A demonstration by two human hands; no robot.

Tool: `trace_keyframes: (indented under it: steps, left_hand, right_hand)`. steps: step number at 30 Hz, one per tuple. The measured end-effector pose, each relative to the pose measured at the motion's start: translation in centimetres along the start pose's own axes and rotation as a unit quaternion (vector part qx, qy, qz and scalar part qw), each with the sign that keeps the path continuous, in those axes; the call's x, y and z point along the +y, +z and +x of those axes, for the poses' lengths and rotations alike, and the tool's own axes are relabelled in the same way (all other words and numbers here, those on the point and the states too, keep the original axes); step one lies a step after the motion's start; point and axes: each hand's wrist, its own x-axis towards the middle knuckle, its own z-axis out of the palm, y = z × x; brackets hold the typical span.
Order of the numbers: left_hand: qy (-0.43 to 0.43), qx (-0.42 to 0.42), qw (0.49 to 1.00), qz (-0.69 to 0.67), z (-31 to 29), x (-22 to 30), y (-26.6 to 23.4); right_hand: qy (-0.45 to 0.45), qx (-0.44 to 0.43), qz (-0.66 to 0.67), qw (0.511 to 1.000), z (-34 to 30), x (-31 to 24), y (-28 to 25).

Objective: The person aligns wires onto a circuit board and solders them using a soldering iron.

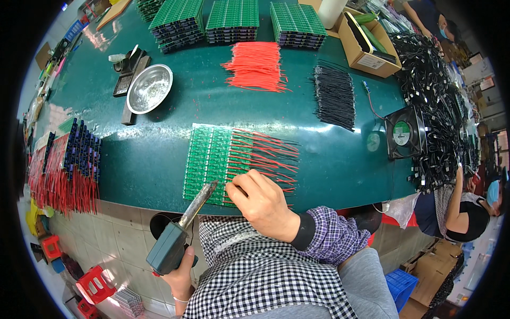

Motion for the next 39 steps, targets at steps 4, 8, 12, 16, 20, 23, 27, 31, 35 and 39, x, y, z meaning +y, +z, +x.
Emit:
trace_keyframes:
  steps: [4, 8, 12, 16, 20, 23, 27, 31, 35, 39]
  left_hand:
    - [-0.001, 0.008, 1.000, 0.001, -0.13, 0.24, 0.14]
    - [0.001, 0.013, 1.000, 0.005, -0.24, 0.25, 0.08]
    - [-0.004, 0.020, 1.000, 0.008, -0.46, 0.09, -0.01]
    - [0.017, 0.015, 1.000, 0.012, -0.33, 0.21, -0.03]
    - [0.040, 0.015, 0.999, 0.022, -0.06, 0.57, 0.07]
    - [0.035, -0.008, 0.999, 0.040, -0.01, 0.41, -0.09]
    - [0.055, -0.013, 0.998, 0.029, 0.11, 0.43, -0.01]
    - [0.078, -0.031, 0.995, 0.058, 0.07, 0.25, -0.14]
    - [0.068, -0.042, 0.995, 0.062, 0.21, 0.68, -0.19]
    - [0.068, -0.040, 0.995, 0.061, 0.21, 0.66, -0.18]
  right_hand:
    - [0.002, 0.002, 0.001, 1.000, -0.13, 0.06, 0.12]
    - [-0.008, 0.019, 0.004, 1.000, -0.29, 0.13, 0.24]
    - [-0.017, 0.025, 0.013, 0.999, -0.49, -0.26, -0.12]
    - [-0.006, 0.008, 0.021, 1.000, -0.72, -0.34, -0.07]
    - [-0.002, -0.008, 0.025, 1.000, -0.76, -0.35, -0.15]
    - [0.000, -0.014, 0.026, 1.000, -0.69, -0.39, -0.28]
    - [0.003, -0.019, 0.026, 0.999, -0.61, -0.46, -0.32]
    - [0.006, -0.020, 0.022, 1.000, -0.64, -0.56, -0.38]
    - [0.007, -0.019, 0.020, 1.000, -0.64, -0.58, -0.37]
    - [0.007, -0.014, 0.019, 1.000, -0.63, -0.59, -0.30]
